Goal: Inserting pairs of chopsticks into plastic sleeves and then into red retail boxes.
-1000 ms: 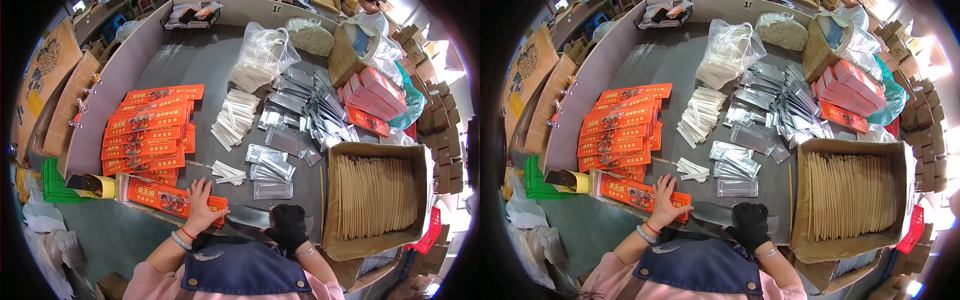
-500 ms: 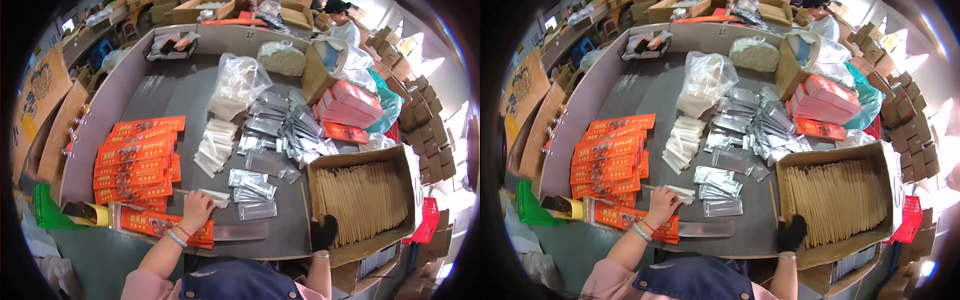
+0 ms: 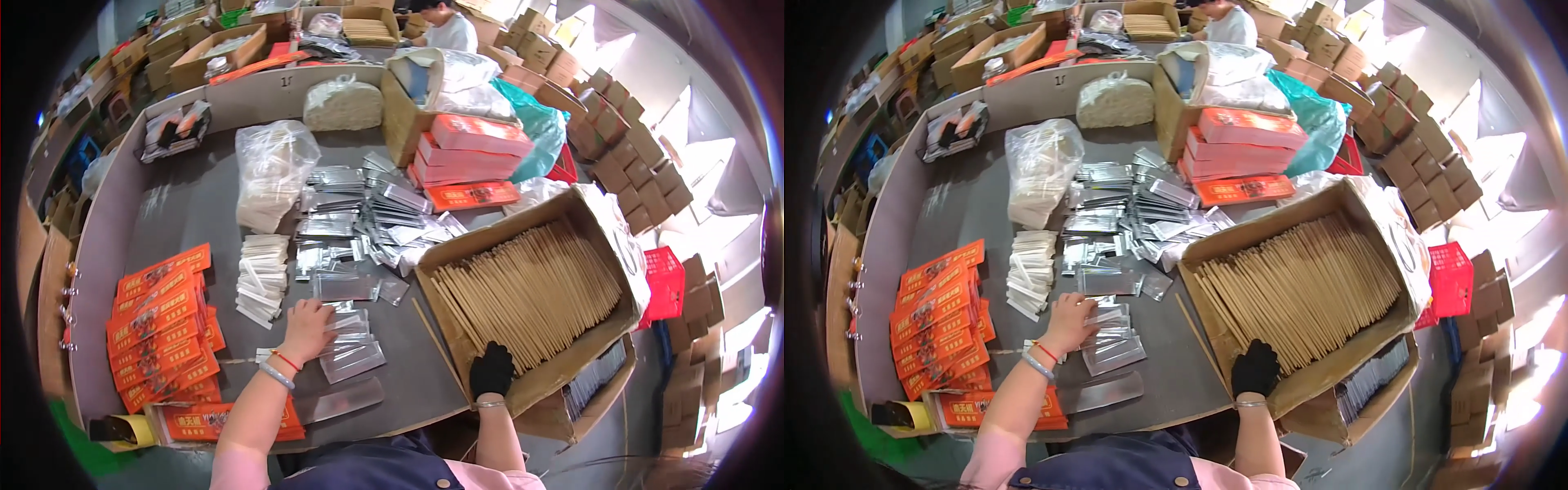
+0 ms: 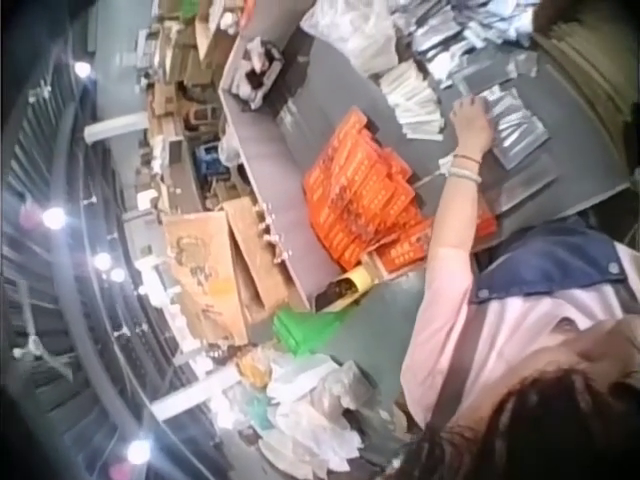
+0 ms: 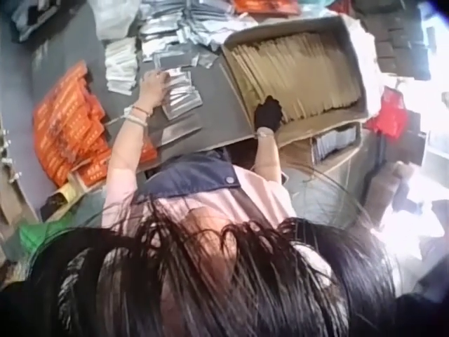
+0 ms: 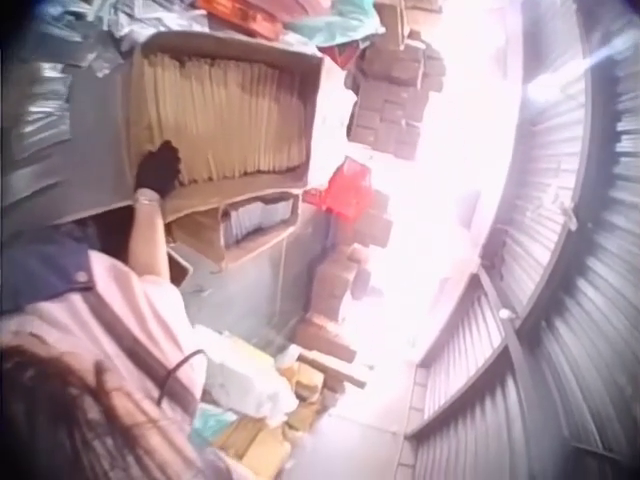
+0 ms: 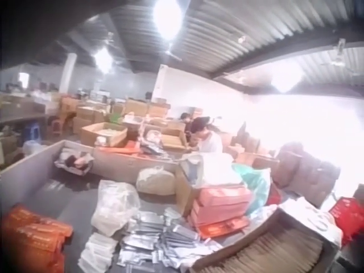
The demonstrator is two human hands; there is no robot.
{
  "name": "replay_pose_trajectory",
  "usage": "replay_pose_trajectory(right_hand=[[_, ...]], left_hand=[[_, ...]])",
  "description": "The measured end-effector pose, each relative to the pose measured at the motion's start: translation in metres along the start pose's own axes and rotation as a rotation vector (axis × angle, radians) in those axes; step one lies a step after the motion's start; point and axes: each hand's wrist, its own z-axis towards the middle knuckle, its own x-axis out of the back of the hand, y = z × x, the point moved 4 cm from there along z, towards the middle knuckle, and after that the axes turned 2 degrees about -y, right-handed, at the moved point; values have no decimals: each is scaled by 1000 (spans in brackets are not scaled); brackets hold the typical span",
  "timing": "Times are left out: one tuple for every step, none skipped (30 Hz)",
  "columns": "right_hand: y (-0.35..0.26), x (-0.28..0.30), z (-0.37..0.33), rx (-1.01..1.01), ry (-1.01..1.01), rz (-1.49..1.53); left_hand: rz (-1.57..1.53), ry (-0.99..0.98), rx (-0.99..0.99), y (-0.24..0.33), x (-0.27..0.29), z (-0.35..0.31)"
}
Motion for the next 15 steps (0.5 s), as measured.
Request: replay_pose_trajectory(right_hand=[[1,1,-1,-4,-26,-29],[2,0,0,9,-3,-43],[2,-2,0,-3,-2,-44],[2,-3,1,-8,4,-66],[2,-4,1,-10,9,-87],[2,-4,0,-18,10,-88],[0,-3,-1,-26,-1,-50],[0,-3,-1,-36,-14,-13],[1,-4,-1,-37,-19,-15],[0,-4,-1,-40,16,33],[1,-5,0,-45,50,76],[7,-8,1,-35,41,74],[11,-6,1,94,249,210],[0,7,-10,232,436,361],[-7,13,-14,266,396,382]], left_hand=[[-3,-6,-17,1,1,2],[-22,-27,9,1,3,3],[-41,-47,36,1,5,3],[-83,54,6,5,7,2],[-86,51,-4,5,5,-2],[-97,44,19,3,4,-7],[-105,37,49,1,3,-13],[-86,191,-8,12,17,-21],[-87,186,-7,11,16,-30],[-268,56,91,1,11,-43],[-455,-75,188,-4,6,-54],[-454,-77,201,-1,9,-67],[-536,-168,238,8,13,-83],[-614,-260,299,13,17,-107],[-351,-248,168,18,11,-120]])
